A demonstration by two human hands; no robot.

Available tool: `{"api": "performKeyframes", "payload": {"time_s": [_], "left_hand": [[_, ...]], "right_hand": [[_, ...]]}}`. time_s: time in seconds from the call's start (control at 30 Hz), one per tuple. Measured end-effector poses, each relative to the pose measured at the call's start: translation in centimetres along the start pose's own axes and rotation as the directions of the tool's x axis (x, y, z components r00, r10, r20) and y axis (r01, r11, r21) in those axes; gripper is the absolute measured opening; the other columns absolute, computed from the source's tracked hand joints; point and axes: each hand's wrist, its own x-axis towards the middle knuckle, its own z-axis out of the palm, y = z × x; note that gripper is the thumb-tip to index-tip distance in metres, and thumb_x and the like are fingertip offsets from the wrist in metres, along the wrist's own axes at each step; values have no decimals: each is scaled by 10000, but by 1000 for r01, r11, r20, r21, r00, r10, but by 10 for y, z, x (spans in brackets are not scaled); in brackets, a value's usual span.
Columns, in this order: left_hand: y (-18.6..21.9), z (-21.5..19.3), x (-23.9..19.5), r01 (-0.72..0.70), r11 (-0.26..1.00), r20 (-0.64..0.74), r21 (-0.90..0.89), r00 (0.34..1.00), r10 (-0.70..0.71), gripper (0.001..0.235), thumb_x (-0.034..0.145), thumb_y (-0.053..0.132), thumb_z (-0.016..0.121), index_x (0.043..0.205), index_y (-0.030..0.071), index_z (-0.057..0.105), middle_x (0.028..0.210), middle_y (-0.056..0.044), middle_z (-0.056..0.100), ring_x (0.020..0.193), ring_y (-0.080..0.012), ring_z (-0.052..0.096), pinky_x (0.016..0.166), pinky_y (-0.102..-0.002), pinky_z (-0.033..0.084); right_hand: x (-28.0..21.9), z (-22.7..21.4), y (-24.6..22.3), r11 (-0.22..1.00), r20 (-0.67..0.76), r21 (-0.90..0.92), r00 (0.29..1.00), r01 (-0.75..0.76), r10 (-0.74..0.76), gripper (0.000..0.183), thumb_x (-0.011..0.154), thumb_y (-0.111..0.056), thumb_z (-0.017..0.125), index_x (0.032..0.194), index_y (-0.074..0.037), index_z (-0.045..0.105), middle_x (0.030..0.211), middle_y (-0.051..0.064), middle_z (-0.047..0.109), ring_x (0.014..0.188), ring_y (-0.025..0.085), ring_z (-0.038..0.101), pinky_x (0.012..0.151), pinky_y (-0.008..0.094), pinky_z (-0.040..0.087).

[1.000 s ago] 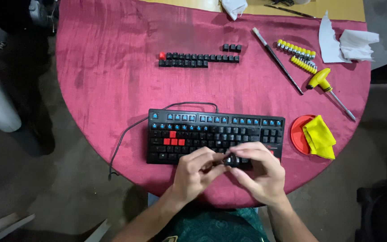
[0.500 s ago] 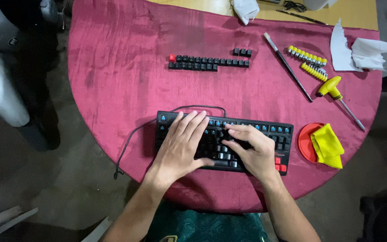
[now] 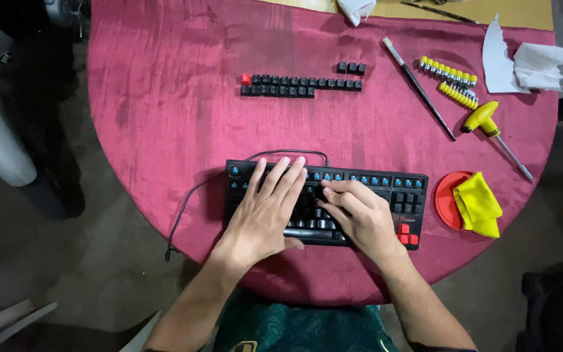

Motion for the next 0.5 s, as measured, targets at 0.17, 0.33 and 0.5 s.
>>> {"api": "performKeyframes", "payload": {"time_s": [0.17, 0.33, 0.5], "left_hand": [[7, -8, 8, -4, 999, 16, 48, 1000, 3, 1440, 448, 771, 800, 1559, -19, 334, 1680, -160, 248, 1560, -353, 181, 1289, -620, 17], [8, -8, 8, 26, 998, 7, 54, 1000, -26, 1466, 382, 736, 854, 1547, -4, 358, 1665, -153, 282, 1550, -337, 214, 1292, -623, 37], [9, -8, 9, 28, 999, 15, 33, 999, -29, 1467, 380, 714, 871, 1550, -3, 353, 1658, -148, 291, 1542, -339, 227, 1282, -642, 46]], "right_hand": [[-3, 1, 3, 999, -8, 34, 1000, -15, 15, 101, 883, -55, 793, 967, -52, 739, 1089, 64, 781, 961, 295, 767, 818, 394, 622], [-2, 1, 6, 997, -7, 79, 1000, 5, -5, 119, 858, -42, 816, 945, -33, 735, 1062, 98, 784, 955, 317, 773, 819, 403, 624], [-6, 2, 3, 999, -10, 36, 1000, 20, -20, 83, 870, -27, 805, 906, -32, 730, 1034, 97, 775, 968, 305, 772, 847, 399, 636]]}}
